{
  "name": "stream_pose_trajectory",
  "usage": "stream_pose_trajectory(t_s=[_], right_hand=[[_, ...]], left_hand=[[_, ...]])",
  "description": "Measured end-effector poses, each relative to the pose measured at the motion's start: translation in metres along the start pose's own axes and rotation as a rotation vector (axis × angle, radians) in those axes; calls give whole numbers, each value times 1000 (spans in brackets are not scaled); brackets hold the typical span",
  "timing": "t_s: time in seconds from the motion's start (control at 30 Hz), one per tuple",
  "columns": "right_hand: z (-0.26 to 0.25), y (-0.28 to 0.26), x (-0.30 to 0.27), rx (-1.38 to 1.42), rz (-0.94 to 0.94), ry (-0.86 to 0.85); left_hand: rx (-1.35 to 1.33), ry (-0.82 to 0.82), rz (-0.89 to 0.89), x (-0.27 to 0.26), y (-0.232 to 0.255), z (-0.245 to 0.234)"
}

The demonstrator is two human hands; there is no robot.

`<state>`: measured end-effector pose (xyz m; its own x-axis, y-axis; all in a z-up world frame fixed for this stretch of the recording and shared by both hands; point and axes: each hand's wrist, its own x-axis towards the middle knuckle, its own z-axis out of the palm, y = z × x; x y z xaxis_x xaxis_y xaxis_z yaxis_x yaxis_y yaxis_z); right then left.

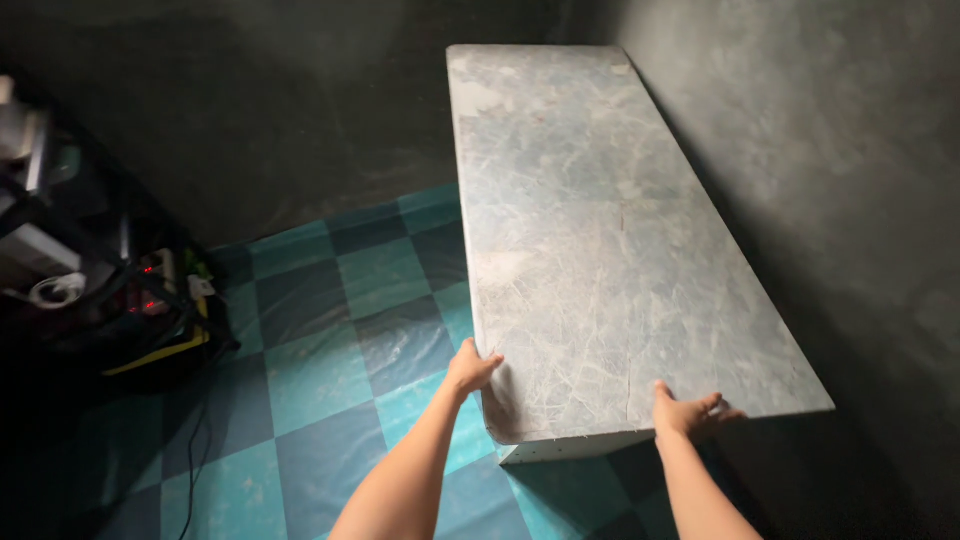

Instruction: The person wipes a marble-patterned table with a yellow cloth, then moves the table to a new position against a wall. They plug a power cord into a wall socket and adjust the table's final placement.

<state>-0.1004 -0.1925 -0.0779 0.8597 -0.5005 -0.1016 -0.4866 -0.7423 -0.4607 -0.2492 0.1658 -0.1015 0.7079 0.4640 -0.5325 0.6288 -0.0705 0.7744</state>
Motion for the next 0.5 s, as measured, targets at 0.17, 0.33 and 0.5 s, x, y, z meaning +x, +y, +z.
stream_pose_trajectory(t_s=[0.17,0.33,0.5], right_hand=[[23,17,-2,100,-57,169],[-29,-42,-66,280,197,123],[0,-4,-51,1069,664,-467]], left_hand=[[-51,-18,-83,3,19,-14],[-196,-11,-142,11,23,-8],[-312,-47,-37,20,9,1]])
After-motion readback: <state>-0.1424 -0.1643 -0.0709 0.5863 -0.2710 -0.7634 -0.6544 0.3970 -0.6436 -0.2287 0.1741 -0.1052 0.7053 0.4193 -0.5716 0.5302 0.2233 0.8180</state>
